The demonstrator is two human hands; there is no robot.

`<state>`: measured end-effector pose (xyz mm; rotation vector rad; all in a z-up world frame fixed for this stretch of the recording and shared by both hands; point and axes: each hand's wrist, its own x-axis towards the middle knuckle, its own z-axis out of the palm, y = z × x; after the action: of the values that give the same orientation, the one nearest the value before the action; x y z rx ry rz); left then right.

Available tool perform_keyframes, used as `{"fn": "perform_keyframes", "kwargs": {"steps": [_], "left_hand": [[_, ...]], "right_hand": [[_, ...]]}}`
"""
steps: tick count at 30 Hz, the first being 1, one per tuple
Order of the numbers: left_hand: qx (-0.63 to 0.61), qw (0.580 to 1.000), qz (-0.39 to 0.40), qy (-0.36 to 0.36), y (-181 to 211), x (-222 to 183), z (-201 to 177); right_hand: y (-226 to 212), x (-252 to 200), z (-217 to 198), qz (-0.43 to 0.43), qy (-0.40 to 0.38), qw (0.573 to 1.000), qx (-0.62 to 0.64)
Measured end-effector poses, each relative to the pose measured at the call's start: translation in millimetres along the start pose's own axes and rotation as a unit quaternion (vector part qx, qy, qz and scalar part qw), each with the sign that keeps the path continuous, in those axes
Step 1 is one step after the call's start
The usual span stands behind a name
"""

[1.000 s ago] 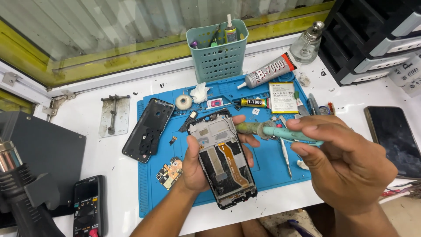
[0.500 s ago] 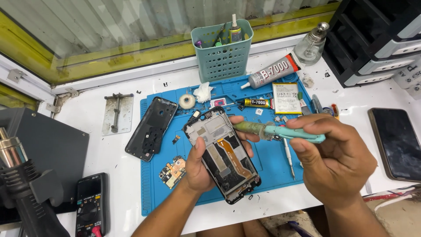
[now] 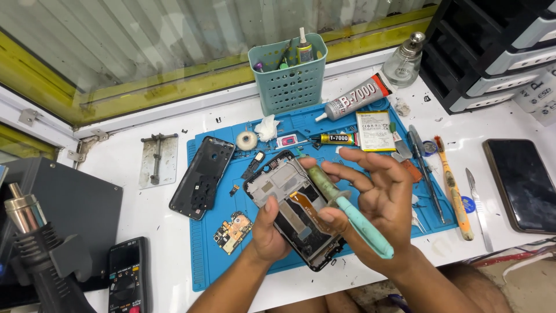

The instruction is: Applying liquid adhesive to the internal frame of a mobile phone using a syringe tool for repair purposes.

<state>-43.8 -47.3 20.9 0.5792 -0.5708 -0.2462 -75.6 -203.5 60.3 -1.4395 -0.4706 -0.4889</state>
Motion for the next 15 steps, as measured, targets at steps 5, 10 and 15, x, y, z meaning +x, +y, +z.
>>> {"fn": "perform_keyframes", "kwargs": {"steps": [5, 10, 15], "left_hand": [[-0.013, 1.0, -0.004, 0.005, -1.4, -2.5, -2.1], [-0.033, 0.999, -0.029, 0.007, -1.1, -3.7, -3.3], [-0.043, 0.998, -0.038, 0.008, -3.4, -3.7, -3.3]], "right_hand": [[2.6, -4.4, -1.2, 0.008, -0.017, 1.0, -0.007], [8.1, -6.3, -2.4, 0.003, -0.01, 0.999, -0.045], [11.2, -4.5, -5.3, -0.051, -0.01, 0.995, -0.087]]}}
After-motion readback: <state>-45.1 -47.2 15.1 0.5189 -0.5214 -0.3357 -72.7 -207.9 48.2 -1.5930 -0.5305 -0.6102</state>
